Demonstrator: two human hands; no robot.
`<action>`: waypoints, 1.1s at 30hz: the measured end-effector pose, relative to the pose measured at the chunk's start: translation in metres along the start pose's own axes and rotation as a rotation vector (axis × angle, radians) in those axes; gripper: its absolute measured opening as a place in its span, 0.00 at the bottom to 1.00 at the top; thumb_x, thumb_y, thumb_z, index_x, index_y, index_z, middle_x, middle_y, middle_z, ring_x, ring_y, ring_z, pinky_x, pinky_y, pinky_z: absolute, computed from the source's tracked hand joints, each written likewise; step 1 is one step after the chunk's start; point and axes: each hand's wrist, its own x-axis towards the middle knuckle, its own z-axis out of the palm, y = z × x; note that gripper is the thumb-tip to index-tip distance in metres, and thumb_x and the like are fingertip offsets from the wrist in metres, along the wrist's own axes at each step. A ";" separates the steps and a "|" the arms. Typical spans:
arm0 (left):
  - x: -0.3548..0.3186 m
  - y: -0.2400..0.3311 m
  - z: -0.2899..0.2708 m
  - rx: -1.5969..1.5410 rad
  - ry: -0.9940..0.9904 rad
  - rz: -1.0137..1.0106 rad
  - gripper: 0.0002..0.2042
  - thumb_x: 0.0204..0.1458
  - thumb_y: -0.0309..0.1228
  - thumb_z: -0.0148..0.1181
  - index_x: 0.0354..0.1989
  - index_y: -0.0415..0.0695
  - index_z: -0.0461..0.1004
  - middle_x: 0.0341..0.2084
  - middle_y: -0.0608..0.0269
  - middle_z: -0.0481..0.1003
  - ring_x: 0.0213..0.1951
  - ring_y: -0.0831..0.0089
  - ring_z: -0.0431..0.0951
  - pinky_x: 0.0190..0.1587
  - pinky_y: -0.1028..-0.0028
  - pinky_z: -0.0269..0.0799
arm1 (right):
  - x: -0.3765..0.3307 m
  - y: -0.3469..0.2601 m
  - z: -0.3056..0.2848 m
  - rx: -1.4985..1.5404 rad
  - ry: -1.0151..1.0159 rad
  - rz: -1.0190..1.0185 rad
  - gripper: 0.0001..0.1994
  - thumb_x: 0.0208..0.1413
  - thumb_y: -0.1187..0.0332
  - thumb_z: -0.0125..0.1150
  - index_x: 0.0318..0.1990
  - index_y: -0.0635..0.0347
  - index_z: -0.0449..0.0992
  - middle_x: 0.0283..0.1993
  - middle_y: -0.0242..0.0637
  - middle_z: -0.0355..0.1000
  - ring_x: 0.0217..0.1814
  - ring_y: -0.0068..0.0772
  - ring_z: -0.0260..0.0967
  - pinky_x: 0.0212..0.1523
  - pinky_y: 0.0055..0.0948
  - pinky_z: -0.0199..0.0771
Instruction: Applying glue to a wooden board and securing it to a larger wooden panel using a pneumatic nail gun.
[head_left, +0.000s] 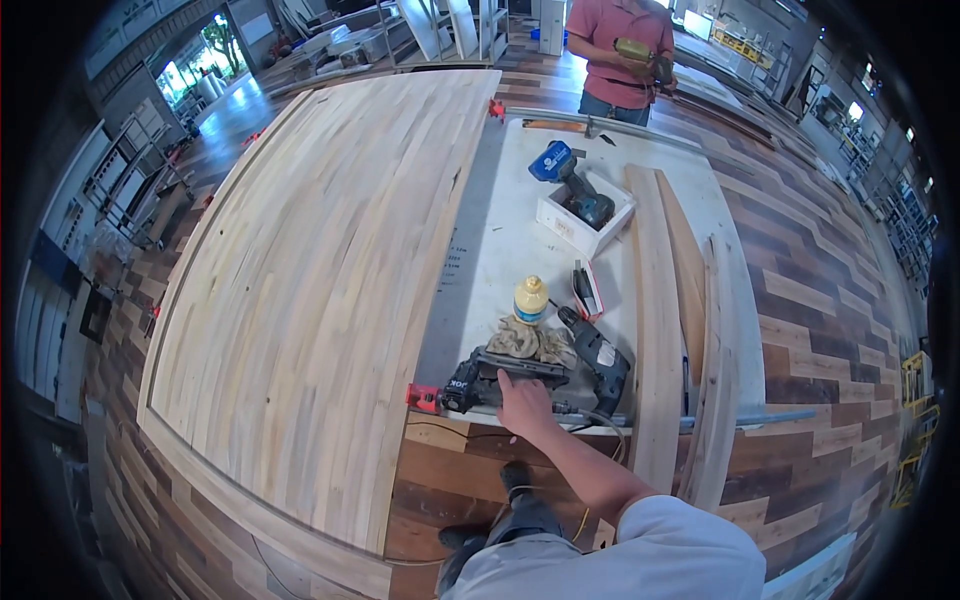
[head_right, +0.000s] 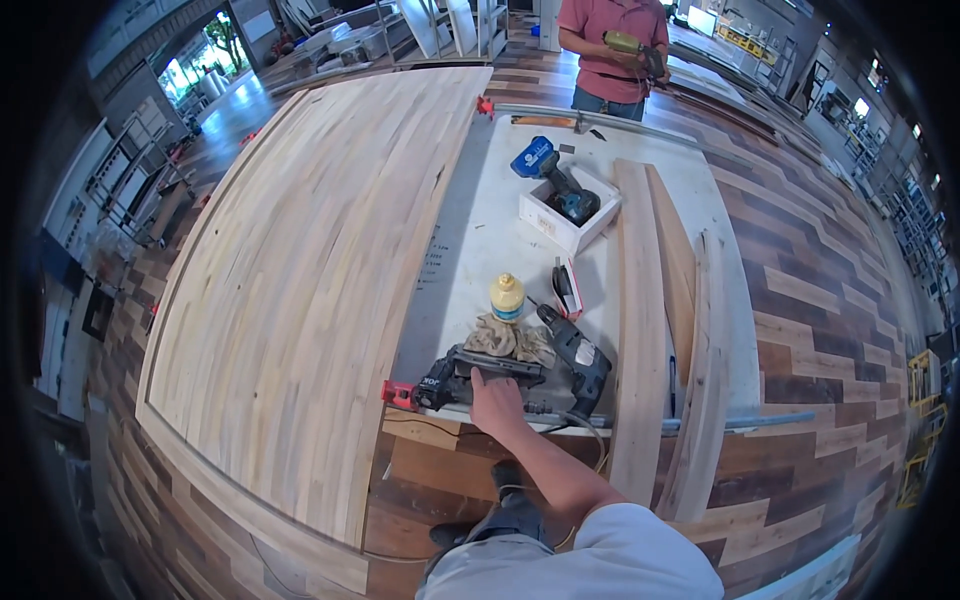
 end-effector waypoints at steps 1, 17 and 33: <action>-0.005 0.002 0.000 0.012 -0.009 0.015 0.07 0.54 0.30 0.54 0.28 0.39 0.72 0.20 0.62 0.72 0.24 0.71 0.73 0.26 0.71 0.72 | 0.005 0.000 -0.003 -0.011 -0.089 0.019 0.35 0.42 0.62 0.64 0.60 0.63 0.61 0.36 0.47 0.75 0.41 0.45 0.73 0.47 0.42 0.68; -0.158 -0.177 -0.054 -0.454 0.323 -0.128 0.20 0.42 0.19 0.63 0.47 0.33 0.72 0.35 0.52 0.75 0.33 0.63 0.79 0.36 0.69 0.79 | -0.100 -0.123 -0.103 0.260 0.021 0.071 0.22 0.44 0.65 0.62 0.51 0.58 0.72 0.40 0.52 0.75 0.44 0.55 0.72 0.45 0.47 0.71; -0.296 -0.464 -0.174 -0.866 0.513 -0.468 0.22 0.44 0.15 0.55 0.52 0.33 0.65 0.29 0.52 0.75 0.29 0.64 0.78 0.34 0.65 0.80 | -0.347 -0.468 -0.061 0.933 -0.525 -0.402 0.08 0.42 0.74 0.65 0.28 0.63 0.72 0.21 0.33 0.69 0.21 0.26 0.68 0.25 0.25 0.69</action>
